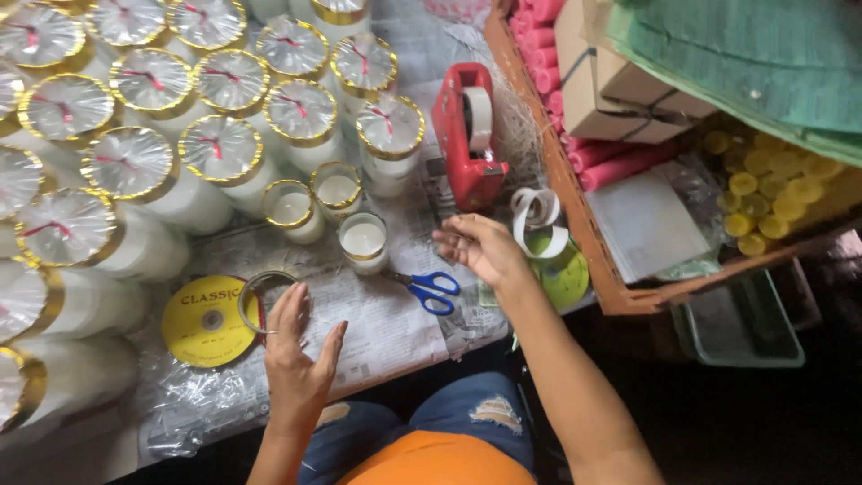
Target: Applying labels to small candle jars and using scissors to cut materials at a labeling station.
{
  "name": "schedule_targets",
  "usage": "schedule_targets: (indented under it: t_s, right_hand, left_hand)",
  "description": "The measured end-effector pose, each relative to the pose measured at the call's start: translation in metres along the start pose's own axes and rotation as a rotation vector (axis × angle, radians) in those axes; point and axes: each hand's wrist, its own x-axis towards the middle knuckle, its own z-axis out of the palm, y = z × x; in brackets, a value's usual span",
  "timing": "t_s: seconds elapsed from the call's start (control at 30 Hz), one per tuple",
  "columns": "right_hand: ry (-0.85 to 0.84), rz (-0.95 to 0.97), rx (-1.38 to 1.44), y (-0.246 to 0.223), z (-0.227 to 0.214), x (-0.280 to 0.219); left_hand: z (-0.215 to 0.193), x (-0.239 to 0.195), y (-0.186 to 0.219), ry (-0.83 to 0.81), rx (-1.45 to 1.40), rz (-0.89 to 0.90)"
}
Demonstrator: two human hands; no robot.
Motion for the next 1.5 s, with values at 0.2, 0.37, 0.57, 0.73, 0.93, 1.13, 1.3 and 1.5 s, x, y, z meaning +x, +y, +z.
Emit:
schedule_targets:
  t_s: [0.2,0.37,0.57,0.73,0.93,1.13,1.3,1.5]
  right_hand:
    - [-0.253,-0.412,-0.737,0.009,0.013,-0.028]
    - [-0.406,-0.652,-1.106,-0.003,0.035,-0.064]
    - [-0.431,-0.715,-1.196,-0.006,0.054,-0.098]
    - [-0.246,-0.449,-0.632,0.033,0.017,-0.044]
    - [-0.62,-0.11,-0.224,0.067,0.019,-0.049]
    - [-0.526,-0.309,-0.159,0.086,0.028,-0.046]
    - [-0.309,-0.742,-0.436,0.08,0.04,-0.046]
    - [-0.11,-1.042,-0.712,0.081,0.049,-0.037]
  left_hand:
    - [-0.008,0.018,0.02,0.068,0.068,0.105]
    - [-0.001,0.048,0.048,0.02,0.001,0.166]
    - [0.009,0.059,0.045,-0.096,-0.086,0.171]
    - [-0.015,0.051,0.076,-0.042,-0.143,0.174]
    - [-0.026,0.048,0.075,-0.012,-0.186,0.137]
    - [-0.027,0.041,0.052,-0.007,-0.214,0.018]
    - [-0.005,0.038,0.008,0.063,-0.24,-0.053]
    - [0.032,0.048,-0.024,0.194,-0.365,-0.134]
